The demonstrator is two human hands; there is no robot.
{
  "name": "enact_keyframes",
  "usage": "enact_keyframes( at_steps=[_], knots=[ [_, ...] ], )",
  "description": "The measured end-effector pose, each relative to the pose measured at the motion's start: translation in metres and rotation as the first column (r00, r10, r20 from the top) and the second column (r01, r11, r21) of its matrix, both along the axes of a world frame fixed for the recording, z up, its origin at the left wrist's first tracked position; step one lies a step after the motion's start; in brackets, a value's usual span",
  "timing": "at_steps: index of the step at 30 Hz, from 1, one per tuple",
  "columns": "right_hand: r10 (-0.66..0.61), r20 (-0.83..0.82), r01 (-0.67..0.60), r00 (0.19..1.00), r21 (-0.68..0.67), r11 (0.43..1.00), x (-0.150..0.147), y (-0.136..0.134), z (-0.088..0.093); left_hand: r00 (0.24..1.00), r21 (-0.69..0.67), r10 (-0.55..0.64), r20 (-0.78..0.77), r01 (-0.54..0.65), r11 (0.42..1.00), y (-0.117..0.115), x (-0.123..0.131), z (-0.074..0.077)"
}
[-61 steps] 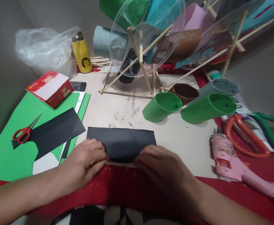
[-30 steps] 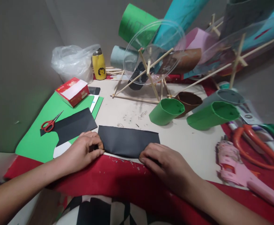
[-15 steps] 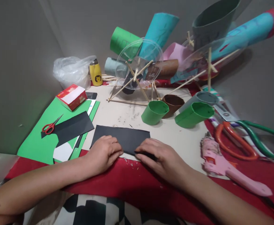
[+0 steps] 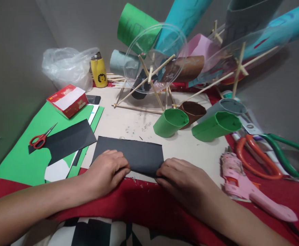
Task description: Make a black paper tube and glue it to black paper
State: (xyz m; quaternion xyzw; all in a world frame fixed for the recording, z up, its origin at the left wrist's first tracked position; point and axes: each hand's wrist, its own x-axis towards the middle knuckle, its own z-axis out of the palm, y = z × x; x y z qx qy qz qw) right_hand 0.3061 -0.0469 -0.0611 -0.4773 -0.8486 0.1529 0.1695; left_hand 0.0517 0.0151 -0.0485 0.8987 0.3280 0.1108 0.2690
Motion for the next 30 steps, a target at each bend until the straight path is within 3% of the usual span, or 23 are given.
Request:
enact_keyframes(
  at_steps=[7, 14, 17, 21, 25, 30],
  knots=[
    [0.030, -0.019, -0.029, 0.999, 0.036, 0.999, 0.002, 0.003, -0.004, 0.992, 0.161, -0.045, -0.118, 0.063, 0.985, -0.008, 0.013, 0.001],
    [0.033, -0.002, -0.033, 0.999, 0.060, 0.998, 0.002, 0.002, -0.008, 0.983, 0.171, -0.122, -0.137, 0.145, 0.975, -0.008, 0.034, -0.005],
    [0.014, -0.001, -0.014, 1.000, 0.016, 1.000, 0.001, 0.004, -0.006, 0.990, 0.095, -0.132, -0.049, 0.136, 0.986, -0.003, 0.035, -0.006],
    [-0.030, -0.007, 0.029, 1.000, -0.158, 0.987, 0.000, 0.008, 0.000, 0.996, -0.087, -0.078, 0.045, 0.082, 0.993, 0.004, 0.036, -0.002],
    [-0.067, -0.003, 0.064, 0.998, -0.255, 0.965, 0.000, 0.011, 0.006, 1.000, -0.173, -0.028, -0.011, 0.026, 0.985, 0.007, 0.039, 0.006],
    [-0.145, 0.009, 0.141, 0.989, -0.285, 0.948, -0.003, 0.011, 0.010, 0.995, -0.184, 0.014, -0.096, -0.032, 0.982, 0.007, 0.042, 0.014]
  ],
)
